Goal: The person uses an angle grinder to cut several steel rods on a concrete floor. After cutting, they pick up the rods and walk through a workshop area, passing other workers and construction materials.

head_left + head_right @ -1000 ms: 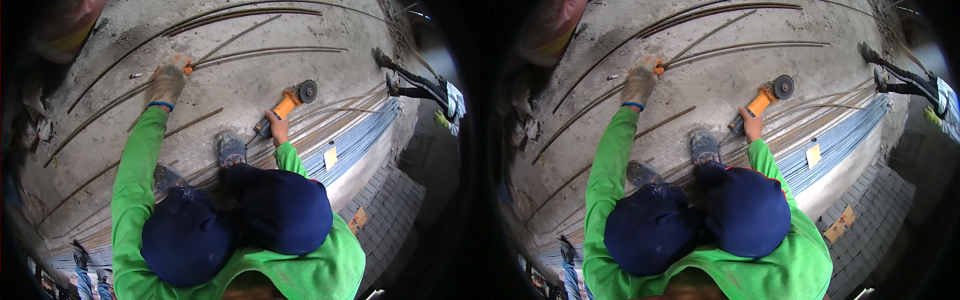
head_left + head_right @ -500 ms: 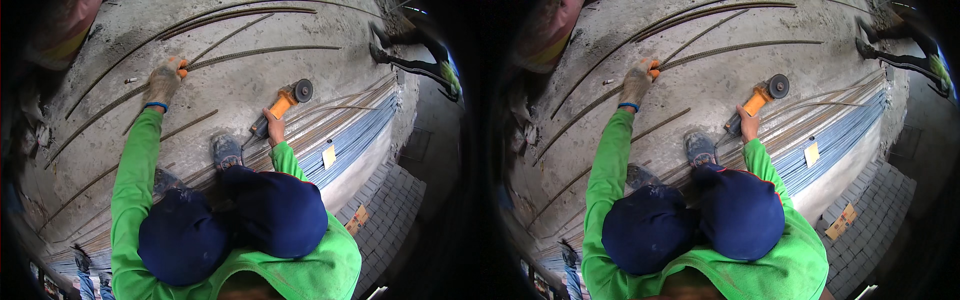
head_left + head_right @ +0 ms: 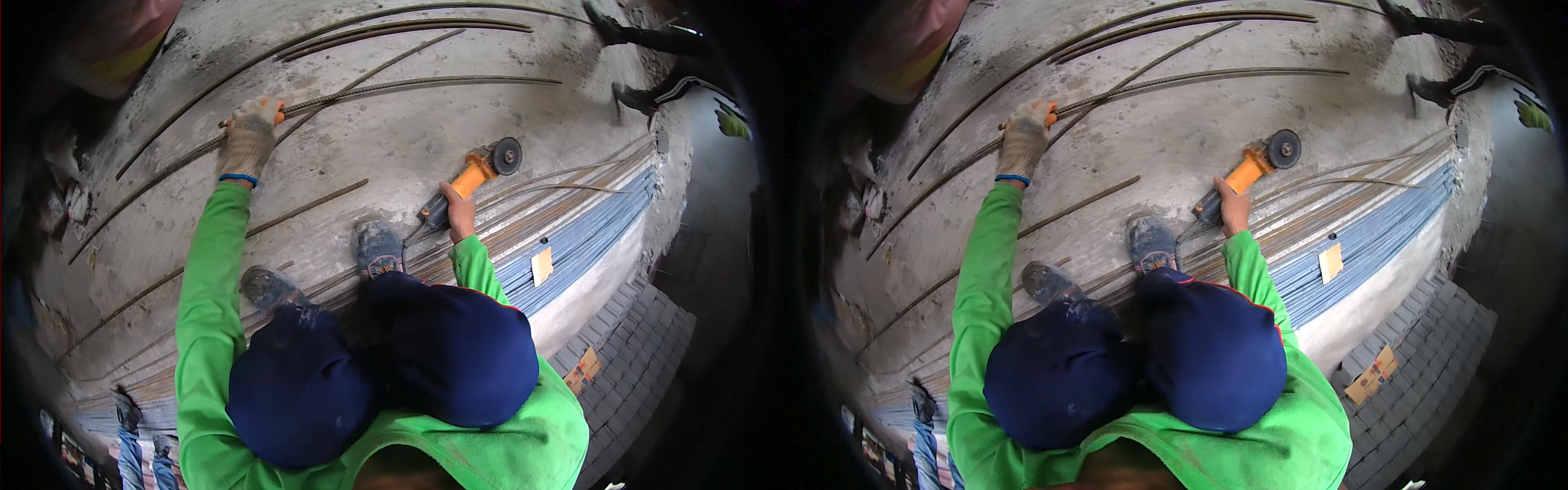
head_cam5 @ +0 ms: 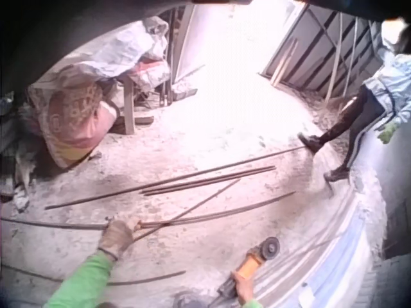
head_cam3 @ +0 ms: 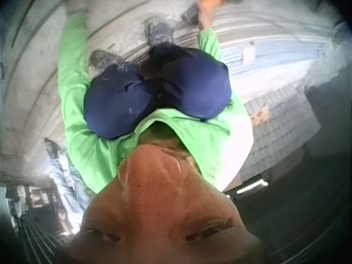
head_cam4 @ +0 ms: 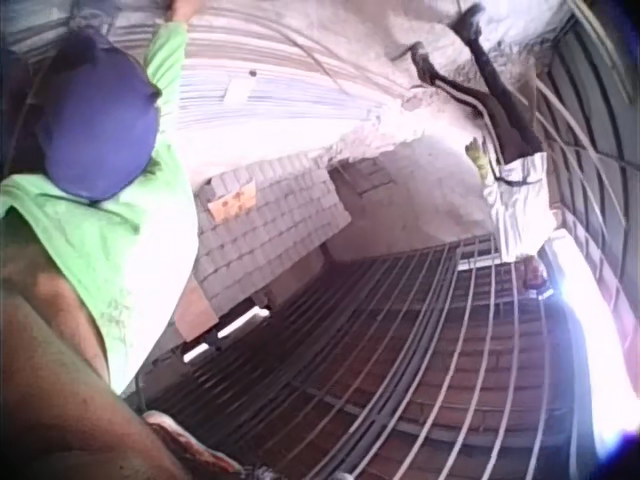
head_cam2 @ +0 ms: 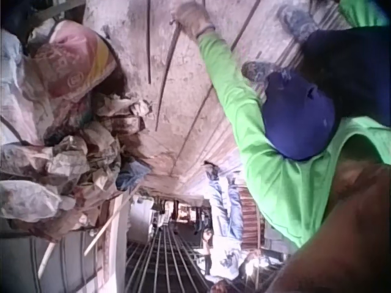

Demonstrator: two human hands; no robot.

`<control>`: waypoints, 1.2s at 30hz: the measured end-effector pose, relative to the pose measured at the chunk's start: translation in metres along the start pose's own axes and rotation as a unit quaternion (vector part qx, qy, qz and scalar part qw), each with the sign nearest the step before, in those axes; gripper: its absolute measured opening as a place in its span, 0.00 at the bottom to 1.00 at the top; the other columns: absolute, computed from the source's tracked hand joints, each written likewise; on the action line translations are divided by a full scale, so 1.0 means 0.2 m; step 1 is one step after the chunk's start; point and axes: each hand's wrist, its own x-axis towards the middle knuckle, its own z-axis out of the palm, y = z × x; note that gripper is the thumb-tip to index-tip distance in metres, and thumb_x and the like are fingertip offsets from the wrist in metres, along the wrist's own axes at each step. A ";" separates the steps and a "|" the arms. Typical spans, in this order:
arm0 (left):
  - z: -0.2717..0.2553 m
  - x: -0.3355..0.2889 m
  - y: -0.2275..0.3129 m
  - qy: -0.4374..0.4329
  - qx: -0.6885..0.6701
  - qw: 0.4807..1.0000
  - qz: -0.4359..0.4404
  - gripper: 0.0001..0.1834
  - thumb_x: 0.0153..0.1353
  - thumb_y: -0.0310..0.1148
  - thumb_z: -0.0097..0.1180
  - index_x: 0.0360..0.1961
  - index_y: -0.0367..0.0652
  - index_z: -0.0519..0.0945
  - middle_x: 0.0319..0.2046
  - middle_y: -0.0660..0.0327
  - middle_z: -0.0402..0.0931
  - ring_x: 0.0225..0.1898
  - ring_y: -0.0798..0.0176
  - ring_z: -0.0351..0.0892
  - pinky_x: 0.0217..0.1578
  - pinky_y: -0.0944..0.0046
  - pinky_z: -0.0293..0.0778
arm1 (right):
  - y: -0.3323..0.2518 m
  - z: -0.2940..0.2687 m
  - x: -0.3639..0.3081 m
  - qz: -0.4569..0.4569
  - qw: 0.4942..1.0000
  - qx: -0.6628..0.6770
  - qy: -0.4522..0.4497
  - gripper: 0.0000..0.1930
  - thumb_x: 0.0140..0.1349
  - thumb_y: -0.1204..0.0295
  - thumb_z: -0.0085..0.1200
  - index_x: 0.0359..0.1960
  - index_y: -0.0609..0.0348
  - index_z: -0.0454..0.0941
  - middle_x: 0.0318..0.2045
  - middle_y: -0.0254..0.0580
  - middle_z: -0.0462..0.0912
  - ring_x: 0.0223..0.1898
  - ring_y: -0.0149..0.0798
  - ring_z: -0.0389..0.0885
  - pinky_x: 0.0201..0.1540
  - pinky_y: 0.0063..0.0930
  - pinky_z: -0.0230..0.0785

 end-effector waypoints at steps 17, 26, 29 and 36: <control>-0.08 -0.20 -0.11 0.117 0.067 0.991 0.004 0.23 0.59 0.47 0.67 0.54 0.51 0.81 0.48 0.61 0.79 0.47 0.54 0.80 0.44 0.52 0.78 | 0.04 -0.01 0.04 0.003 1.000 -0.021 0.013 0.19 0.58 0.65 0.70 0.42 0.62 0.76 0.32 0.33 0.79 0.32 0.28 0.76 0.36 0.26 0.69; -0.15 -0.33 0.10 -0.142 0.058 0.986 -0.070 0.12 0.65 0.38 0.59 0.47 0.46 0.80 0.40 0.56 0.82 0.38 0.52 0.86 0.37 0.52 0.80 | 0.04 0.00 0.05 -0.013 1.000 -0.005 0.009 0.17 0.57 0.67 0.69 0.41 0.62 0.77 0.32 0.33 0.80 0.30 0.30 0.78 0.35 0.28 0.70; -0.12 -0.32 0.11 -0.160 0.062 0.983 -0.066 0.11 0.66 0.34 0.56 0.47 0.45 0.80 0.40 0.55 0.83 0.39 0.51 0.87 0.38 0.51 0.81 | 0.07 -0.02 0.06 -0.014 0.999 -0.013 0.026 0.17 0.57 0.67 0.69 0.41 0.63 0.77 0.32 0.33 0.80 0.30 0.30 0.78 0.35 0.28 0.70; -0.14 -0.36 0.08 -0.078 -0.036 0.994 -0.062 0.14 0.62 0.39 0.63 0.46 0.45 0.81 0.39 0.55 0.83 0.40 0.51 0.86 0.37 0.54 0.82 | 0.10 -0.08 0.03 -0.043 0.998 0.024 0.048 0.18 0.56 0.69 0.69 0.43 0.63 0.76 0.33 0.33 0.79 0.32 0.29 0.77 0.37 0.27 0.70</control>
